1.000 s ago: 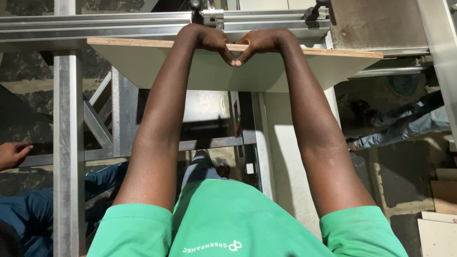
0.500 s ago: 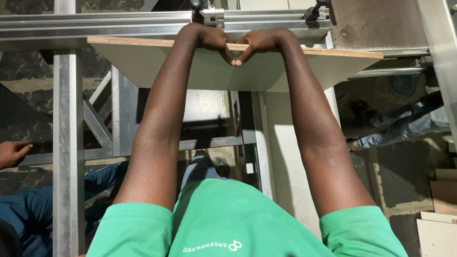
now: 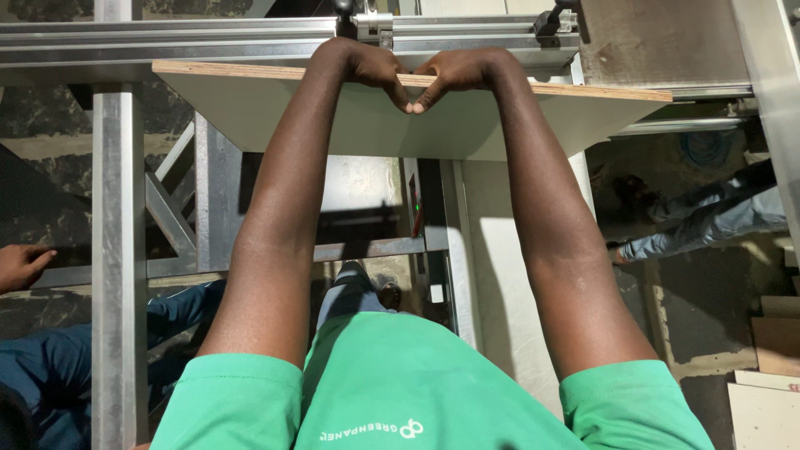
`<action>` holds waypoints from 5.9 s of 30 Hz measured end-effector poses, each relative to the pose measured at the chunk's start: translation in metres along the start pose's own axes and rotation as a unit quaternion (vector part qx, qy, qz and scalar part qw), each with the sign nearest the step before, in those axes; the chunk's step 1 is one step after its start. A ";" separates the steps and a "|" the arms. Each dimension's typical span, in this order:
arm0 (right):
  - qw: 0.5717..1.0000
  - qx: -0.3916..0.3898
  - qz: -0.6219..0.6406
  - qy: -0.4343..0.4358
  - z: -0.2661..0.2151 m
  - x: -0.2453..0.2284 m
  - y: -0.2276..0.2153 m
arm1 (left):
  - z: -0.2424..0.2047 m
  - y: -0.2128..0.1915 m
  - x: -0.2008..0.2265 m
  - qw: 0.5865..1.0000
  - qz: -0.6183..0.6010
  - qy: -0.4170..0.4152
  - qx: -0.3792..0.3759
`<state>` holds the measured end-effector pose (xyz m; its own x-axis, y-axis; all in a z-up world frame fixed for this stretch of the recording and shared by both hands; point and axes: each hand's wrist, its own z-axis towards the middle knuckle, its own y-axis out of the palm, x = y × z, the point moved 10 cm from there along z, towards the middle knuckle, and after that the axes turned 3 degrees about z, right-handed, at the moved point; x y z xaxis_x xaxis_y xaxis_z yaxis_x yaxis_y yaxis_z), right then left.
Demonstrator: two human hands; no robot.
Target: The person feeds white rectangular panels into a panel saw machine, aligns them against a fence, and pushes them through to cut. The person then removes the cut pieces and stacks them on the floor.
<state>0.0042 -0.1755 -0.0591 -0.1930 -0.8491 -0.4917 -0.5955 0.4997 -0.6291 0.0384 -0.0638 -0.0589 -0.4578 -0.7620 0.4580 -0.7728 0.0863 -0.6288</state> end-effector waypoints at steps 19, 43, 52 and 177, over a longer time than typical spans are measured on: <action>1.000 -0.017 0.008 0.002 -0.003 -0.004 0.001 | 0.002 0.001 0.000 1.000 0.002 0.005 -0.008; 0.999 -0.020 0.026 -0.006 -0.003 -0.005 0.002 | -0.004 0.002 0.003 1.000 -0.006 0.006 -0.016; 0.990 -0.022 0.084 -0.106 0.004 -0.002 -0.007 | -0.009 -0.005 0.008 1.000 0.011 0.021 0.017; 0.982 0.128 -0.126 -0.060 -0.022 -0.011 0.005 | -0.008 -0.013 0.017 0.932 0.058 0.223 0.280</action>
<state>-0.0136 -0.1670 -0.0435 0.0377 -0.9329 -0.3582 -0.3947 0.3154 -0.8630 0.0376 -0.0728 -0.0384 -0.7581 -0.4149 0.5032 -0.4125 -0.2925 -0.8627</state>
